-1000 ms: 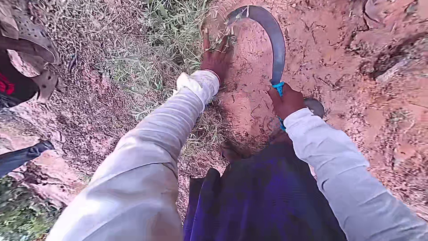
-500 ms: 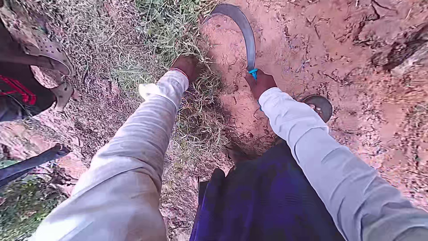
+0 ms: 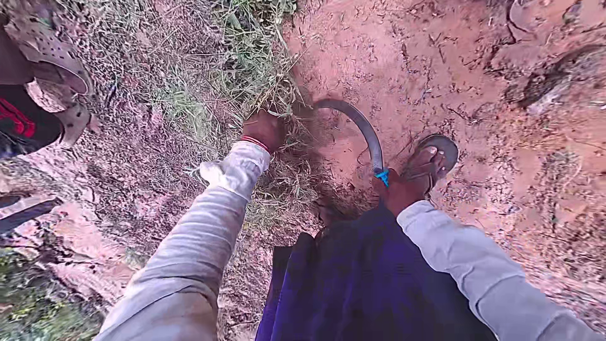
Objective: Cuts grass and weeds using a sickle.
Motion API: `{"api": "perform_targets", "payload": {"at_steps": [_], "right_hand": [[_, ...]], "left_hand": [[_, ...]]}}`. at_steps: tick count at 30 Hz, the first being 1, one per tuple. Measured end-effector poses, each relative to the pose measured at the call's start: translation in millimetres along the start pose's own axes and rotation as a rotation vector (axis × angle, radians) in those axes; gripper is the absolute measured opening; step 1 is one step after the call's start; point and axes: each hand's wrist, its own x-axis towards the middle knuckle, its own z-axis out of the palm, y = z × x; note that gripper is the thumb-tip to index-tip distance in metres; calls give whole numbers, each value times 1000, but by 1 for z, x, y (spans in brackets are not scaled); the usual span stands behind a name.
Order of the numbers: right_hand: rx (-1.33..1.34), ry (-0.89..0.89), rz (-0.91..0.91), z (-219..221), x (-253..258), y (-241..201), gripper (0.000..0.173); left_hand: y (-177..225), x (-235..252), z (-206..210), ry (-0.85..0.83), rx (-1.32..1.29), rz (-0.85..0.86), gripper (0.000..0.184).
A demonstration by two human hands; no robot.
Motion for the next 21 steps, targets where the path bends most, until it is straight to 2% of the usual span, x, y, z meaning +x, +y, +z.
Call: {"api": "perform_targets", "payload": {"at_steps": [3, 6, 8, 10, 13, 15, 16, 18, 20, 21], "right_hand": [[108, 204, -115, -39, 54, -50, 60], [182, 165, -151, -48, 117, -111, 62], [166, 82, -133, -24, 123, -124, 62], [55, -15, -80, 8, 104, -98, 63], [-140, -223, 47, 47, 48, -23, 62], [-194, -233, 86, 50, 11, 10, 63], [-191, -189, 82, 46, -6, 21, 61], [-89, 43, 23, 36, -22, 39, 57], [60, 218, -12, 21, -17, 46, 54], [107, 277, -20, 15, -12, 46, 53]], "left_hand": [[-15, 0, -30, 99, 105, -104, 48], [-49, 7, -55, 185, 355, -213, 39], [-67, 9, -64, 191, 454, -215, 31], [-70, 8, -69, 209, 435, -162, 29], [-53, 13, -55, 205, 299, -77, 32], [-39, 24, -36, 198, 187, -53, 33], [-31, 30, -23, 197, 124, -34, 35], [-15, 47, 2, 220, 33, 22, 34], [2, 59, 17, 180, -68, -13, 38], [11, 67, 18, 148, -107, -57, 47]]}}
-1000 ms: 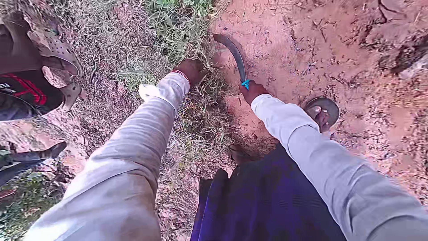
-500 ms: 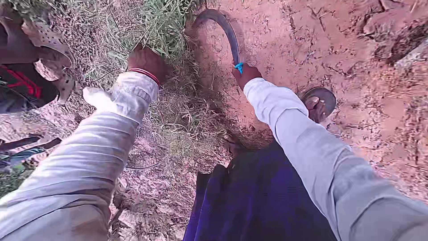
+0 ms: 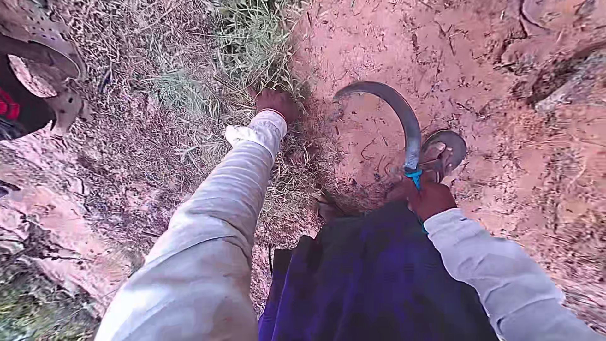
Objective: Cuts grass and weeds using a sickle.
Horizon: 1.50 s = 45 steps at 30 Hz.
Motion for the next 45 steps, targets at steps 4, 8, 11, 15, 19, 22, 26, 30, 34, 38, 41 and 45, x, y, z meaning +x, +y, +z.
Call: {"api": "perform_targets", "payload": {"at_steps": [4, 8, 11, 15, 19, 22, 26, 30, 34, 38, 41, 45], "right_hand": [[119, 87, -27, 8, 11, -6, 53], [154, 49, -50, 28, 11, -3, 53], [81, 74, -89, 10, -5, 11, 56], [202, 162, -52, 2, -18, 22, 60], [364, 171, 36, 2, -19, 5, 49], [289, 127, 27, 0, -20, 8, 52], [250, 108, 25, 3, -18, 14, 55], [269, 137, 75, 4, -19, 24, 53], [326, 167, 102, 6, -19, 17, 51], [282, 200, 19, 4, -29, 8, 54], [171, 186, -55, 7, -29, 14, 63], [136, 135, -96, 26, -29, 13, 60]], "left_hand": [[32, 33, -5, -61, -126, -88, 67], [28, 46, 15, -32, 57, -37, 60], [-38, 35, 26, -39, 202, -81, 48], [-71, 32, -4, -78, 199, -192, 48], [-9, -5, -8, 78, 134, 290, 43], [23, -48, 57, 235, 52, 590, 64], [31, -65, 149, 45, 123, 702, 91], [-57, -30, 146, -224, 266, 426, 64], [-148, 2, 66, -18, 469, 171, 66], [-152, 26, 12, 170, 517, 52, 61], [-131, 32, 26, 199, 423, -77, 53], [-72, -33, 48, 141, 344, 5, 53]]}}
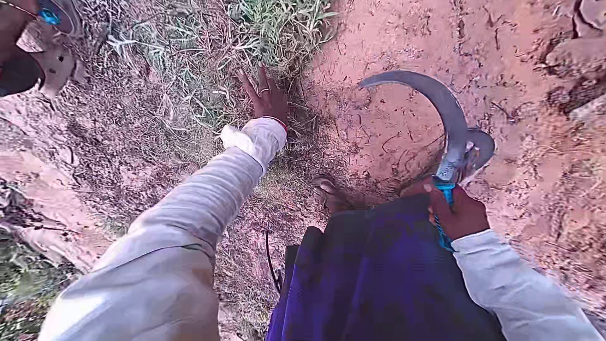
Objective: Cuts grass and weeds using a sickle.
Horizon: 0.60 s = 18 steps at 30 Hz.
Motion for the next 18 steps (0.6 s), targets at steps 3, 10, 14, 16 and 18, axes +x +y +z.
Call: {"api": "perform_targets", "payload": {"at_steps": [3, 10, 14, 16, 18], "right_hand": [[-102, -134, -21, 13, 14, -9, 57], [-127, -226, 8, 25, 34, -23, 53], [-178, -277, 13, 18, 38, -13, 49], [-323, -357, 28, 23, 50, -21, 53], [-418, -426, 52, 37, 68, -37, 57]], "left_hand": [[51, -61, 16, 164, -141, 251, 71], [108, -25, 101, -383, -639, -116, 91], [85, -27, 91, -638, -675, -107, 47], [68, -27, 79, -650, -603, -35, 49], [62, -21, 81, -575, -504, 24, 46]]}}
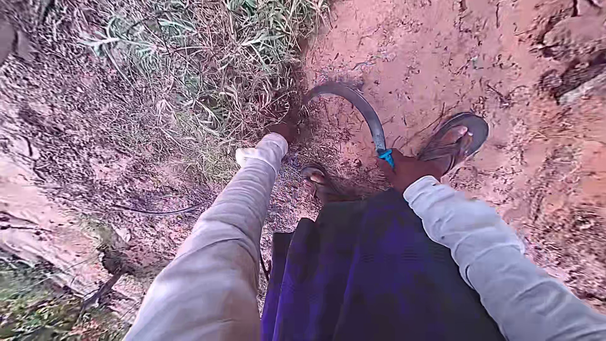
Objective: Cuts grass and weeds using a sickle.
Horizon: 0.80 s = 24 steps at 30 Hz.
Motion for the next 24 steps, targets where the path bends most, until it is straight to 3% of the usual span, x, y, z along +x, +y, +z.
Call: {"api": "perform_targets", "payload": {"at_steps": [5, 7, 9, 10, 12, 14, 15, 18, 20, 22, 24], "right_hand": [[-110, -167, 38, 22, 62, -49, 62], [-138, -200, 78, 32, 53, -42, 65], [-148, -266, 123, 32, 13, -20, 68], [-128, -260, 130, 29, -15, -4, 67], [70, -20, 49, 23, -58, 23, 62], [257, 234, -48, 28, -90, 29, 57], [280, 251, -41, 14, -96, 17, 55], [20, -55, 50, -33, -118, -37, 56], [-278, -253, -11, -43, -134, -74, 57], [-477, -411, -165, -20, -146, -115, 58], [-580, -523, -281, 25, -134, -160, 62]], "left_hand": [[4, 9, -20, 1, 47, 113, 46], [-4, 8, -28, 51, 6, 51, 46], [-41, 10, -24, 256, -14, -63, 45], [-55, 3, -36, 212, 20, -102, 46], [-65, -11, -63, 138, 18, -104, 49], [-71, -29, -48, 172, 72, -33, 50], [-69, -38, -42, 231, 82, 49, 56], [-83, -85, -7, 370, -244, 305, 64], [-100, -133, 24, 619, -579, 406, 51], [-120, -186, 68, 899, -794, 346, 34], [-139, -226, 114, 934, -936, 158, 26]]}}
